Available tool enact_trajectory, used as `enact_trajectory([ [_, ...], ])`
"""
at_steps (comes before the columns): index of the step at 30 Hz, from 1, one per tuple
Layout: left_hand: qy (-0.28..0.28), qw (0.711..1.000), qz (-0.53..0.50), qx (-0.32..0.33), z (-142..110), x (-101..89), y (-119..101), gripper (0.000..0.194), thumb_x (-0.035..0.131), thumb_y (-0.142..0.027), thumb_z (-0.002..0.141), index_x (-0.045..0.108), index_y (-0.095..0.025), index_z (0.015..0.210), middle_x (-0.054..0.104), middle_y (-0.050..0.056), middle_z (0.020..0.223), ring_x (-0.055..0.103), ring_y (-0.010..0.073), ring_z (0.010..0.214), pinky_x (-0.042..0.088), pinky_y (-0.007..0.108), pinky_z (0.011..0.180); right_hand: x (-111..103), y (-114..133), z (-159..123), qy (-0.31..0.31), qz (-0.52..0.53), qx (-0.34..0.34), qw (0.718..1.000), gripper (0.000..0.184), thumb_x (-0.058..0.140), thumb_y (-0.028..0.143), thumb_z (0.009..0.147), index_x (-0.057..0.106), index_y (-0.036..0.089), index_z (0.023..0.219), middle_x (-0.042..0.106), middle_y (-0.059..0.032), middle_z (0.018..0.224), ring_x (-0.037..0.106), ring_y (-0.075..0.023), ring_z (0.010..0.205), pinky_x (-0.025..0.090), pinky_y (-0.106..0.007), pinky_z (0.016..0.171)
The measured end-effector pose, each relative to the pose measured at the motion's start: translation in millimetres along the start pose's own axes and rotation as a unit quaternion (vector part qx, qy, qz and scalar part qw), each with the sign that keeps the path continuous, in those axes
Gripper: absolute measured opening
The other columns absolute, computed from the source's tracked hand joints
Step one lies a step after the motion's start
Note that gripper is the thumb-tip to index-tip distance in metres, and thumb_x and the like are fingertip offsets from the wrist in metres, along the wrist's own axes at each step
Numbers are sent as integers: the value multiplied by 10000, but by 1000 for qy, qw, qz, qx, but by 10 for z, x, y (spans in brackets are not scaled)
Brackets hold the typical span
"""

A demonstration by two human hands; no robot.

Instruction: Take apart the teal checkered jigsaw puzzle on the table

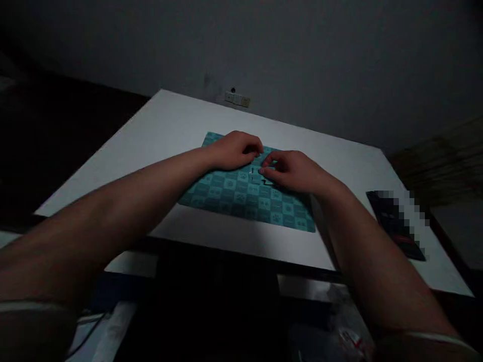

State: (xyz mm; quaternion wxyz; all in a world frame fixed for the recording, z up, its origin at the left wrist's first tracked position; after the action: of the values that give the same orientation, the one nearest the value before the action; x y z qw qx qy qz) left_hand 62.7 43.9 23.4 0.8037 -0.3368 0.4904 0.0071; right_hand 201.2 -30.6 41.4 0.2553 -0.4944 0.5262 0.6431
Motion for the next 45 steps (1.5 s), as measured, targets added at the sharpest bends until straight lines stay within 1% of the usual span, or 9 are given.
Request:
enact_trajectory([
  [6, 2, 1000, -11, -6, 7, 3, 10, 314, 650, -283, 959, 832, -207, 1203, 855, 58, 1149, 761, 237, 1066, 542, 339, 991, 6, 12, -8, 7, 16, -2, 1000, 259, 693, 443, 980, 787, 226, 1086, 749, -18, 819, 616, -202, 707, 376, -318, 699],
  [15, 9, 1000, -19, -14, 0, -6, -9, 310, 648, -280, 961, 823, -208, 1207, 851, 64, 1141, 762, 239, 1059, 550, 349, 968, -6, -10, -17, 16, 23, -3, 1000, 260, 701, 436, 998, 793, 214, 1096, 742, -18, 781, 609, -202, 699, 388, -321, 720],
  [21, 10, 1000, -13, -9, 7, 0, -7, 311, 646, -282, 957, 820, -208, 1205, 849, 60, 1127, 758, 234, 1050, 548, 346, 965, 8, -8, -20, 26, 5, 27, 999, 214, 686, 405, 1019, 773, 220, 1084, 777, -37, 813, 658, -217, 723, 401, -325, 739],
  [27, 13, 1000, -12, -16, 4, -5, -12, 310, 643, -278, 962, 824, -210, 1205, 848, 65, 1135, 755, 241, 1057, 541, 351, 959, 22, 1, -2, 18, -10, 11, 1000, 233, 685, 441, 1017, 740, 229, 1096, 795, -50, 899, 655, -223, 778, 381, -323, 723],
  [30, 10, 1000, -13, -12, 7, -7, -17, 317, 648, -267, 953, 831, -198, 1202, 847, 72, 1133, 753, 243, 1053, 535, 355, 981, 26, -10, 3, 19, -31, 13, 999, 237, 674, 468, 1027, 718, 239, 1067, 797, -57, 933, 647, -224, 773, 378, -327, 710],
  [34, 10, 1000, -18, -12, 7, -3, -17, 326, 642, -262, 955, 838, -184, 1203, 845, 83, 1136, 751, 248, 1057, 530, 364, 998, 19, -6, -4, 18, -85, 29, 996, 281, 657, 537, 1051, 727, 275, 1124, 804, -68, 974, 671, -256, 790, 391, -348, 714],
  [39, 9, 999, -25, -18, 3, -12, -11, 338, 638, -254, 950, 838, -189, 1214, 843, 81, 1131, 749, 243, 1044, 532, 369, 996, 15, 1, -5, 7, -151, 41, 988, 326, 650, 576, 1056, 718, 286, 1188, 813, -70, 983, 672, -270, 792, 334, -346, 685],
  [45, 18, 999, -27, -26, -1, -14, -15, 337, 633, -261, 945, 834, -204, 1210, 848, 74, 1129, 749, 249, 1054, 539, 357, 979, 38, -6, 3, 10, -136, 41, 990, 329, 658, 559, 1053, 703, 268, 1200, 808, -72, 1003, 664, -248, 783, 336, -339, 689],
])
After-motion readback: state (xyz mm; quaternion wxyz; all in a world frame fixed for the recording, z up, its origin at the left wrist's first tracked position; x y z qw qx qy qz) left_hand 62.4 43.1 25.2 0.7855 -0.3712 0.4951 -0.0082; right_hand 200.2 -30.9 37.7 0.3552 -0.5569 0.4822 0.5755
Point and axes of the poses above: each hand's wrist, its own z-axis towards the middle knuckle, its own x-axis out of the palm, y = z × x, the point moved 8 cm from there along z, towards the middle knuckle
